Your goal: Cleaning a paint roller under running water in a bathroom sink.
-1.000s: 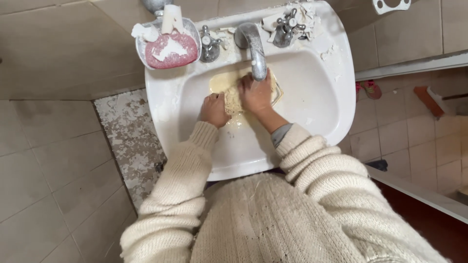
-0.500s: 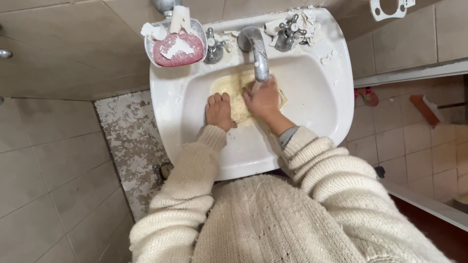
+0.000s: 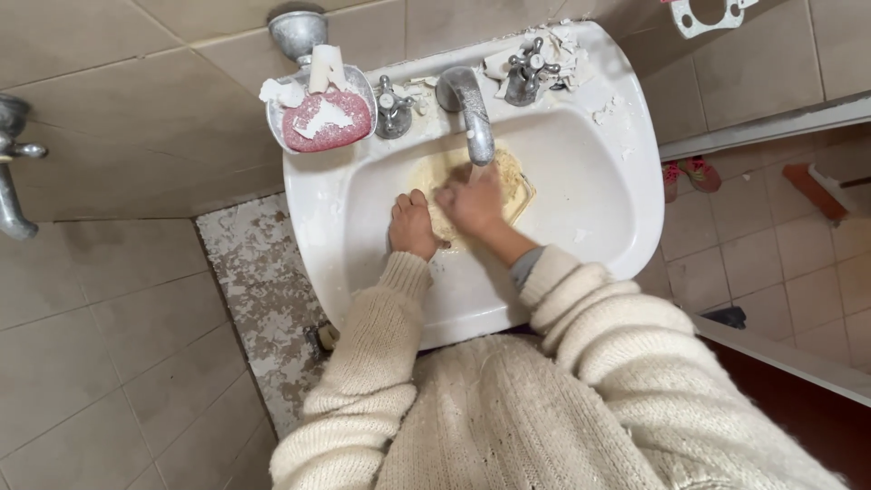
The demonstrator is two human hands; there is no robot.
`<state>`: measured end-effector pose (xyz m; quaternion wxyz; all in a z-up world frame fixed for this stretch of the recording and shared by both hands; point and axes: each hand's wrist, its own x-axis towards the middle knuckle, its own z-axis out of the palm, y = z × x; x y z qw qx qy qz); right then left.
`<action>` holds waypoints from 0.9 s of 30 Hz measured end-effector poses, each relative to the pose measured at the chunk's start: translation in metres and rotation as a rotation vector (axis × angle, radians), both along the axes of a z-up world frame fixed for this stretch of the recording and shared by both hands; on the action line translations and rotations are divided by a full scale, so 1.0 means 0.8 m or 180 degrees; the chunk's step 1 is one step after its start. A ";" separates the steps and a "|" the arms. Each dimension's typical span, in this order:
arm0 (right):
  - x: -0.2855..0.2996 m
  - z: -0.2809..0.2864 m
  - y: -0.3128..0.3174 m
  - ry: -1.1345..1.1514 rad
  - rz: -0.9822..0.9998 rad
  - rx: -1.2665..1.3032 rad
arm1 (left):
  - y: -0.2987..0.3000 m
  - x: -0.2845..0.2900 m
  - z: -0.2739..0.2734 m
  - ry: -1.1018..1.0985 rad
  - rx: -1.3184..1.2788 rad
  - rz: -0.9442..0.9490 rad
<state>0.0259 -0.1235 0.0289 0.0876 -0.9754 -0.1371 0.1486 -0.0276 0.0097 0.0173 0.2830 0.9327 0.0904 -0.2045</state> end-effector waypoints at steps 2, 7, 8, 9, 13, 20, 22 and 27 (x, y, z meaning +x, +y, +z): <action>0.002 -0.006 -0.003 -0.0068 -0.0153 -0.0055 | -0.002 -0.001 -0.005 -0.0070 0.0068 -0.0063; -0.015 -0.040 -0.001 -0.0415 -0.0103 0.0040 | 0.001 0.005 -0.009 -0.0098 0.0208 -0.0129; -0.008 -0.015 -0.004 -0.0053 -0.0032 -0.0081 | 0.001 0.005 -0.013 -0.0031 0.0246 -0.0171; 0.000 0.011 -0.008 0.0310 0.0038 -0.0201 | 0.000 0.005 -0.017 0.0037 0.0284 -0.0213; 0.001 -0.047 -0.016 0.0222 -0.0407 -0.0673 | -0.002 0.007 -0.012 0.0045 0.0274 -0.0235; 0.006 -0.019 -0.024 0.0099 -0.0444 -0.0347 | -0.003 0.013 -0.015 0.0234 0.0444 -0.0276; 0.004 -0.026 -0.012 0.0155 -0.0729 -0.0322 | -0.003 0.013 -0.014 0.0316 0.0445 -0.0286; -0.002 -0.047 -0.009 0.0209 -0.0306 -0.0358 | -0.005 0.014 -0.026 0.0275 0.0421 -0.0102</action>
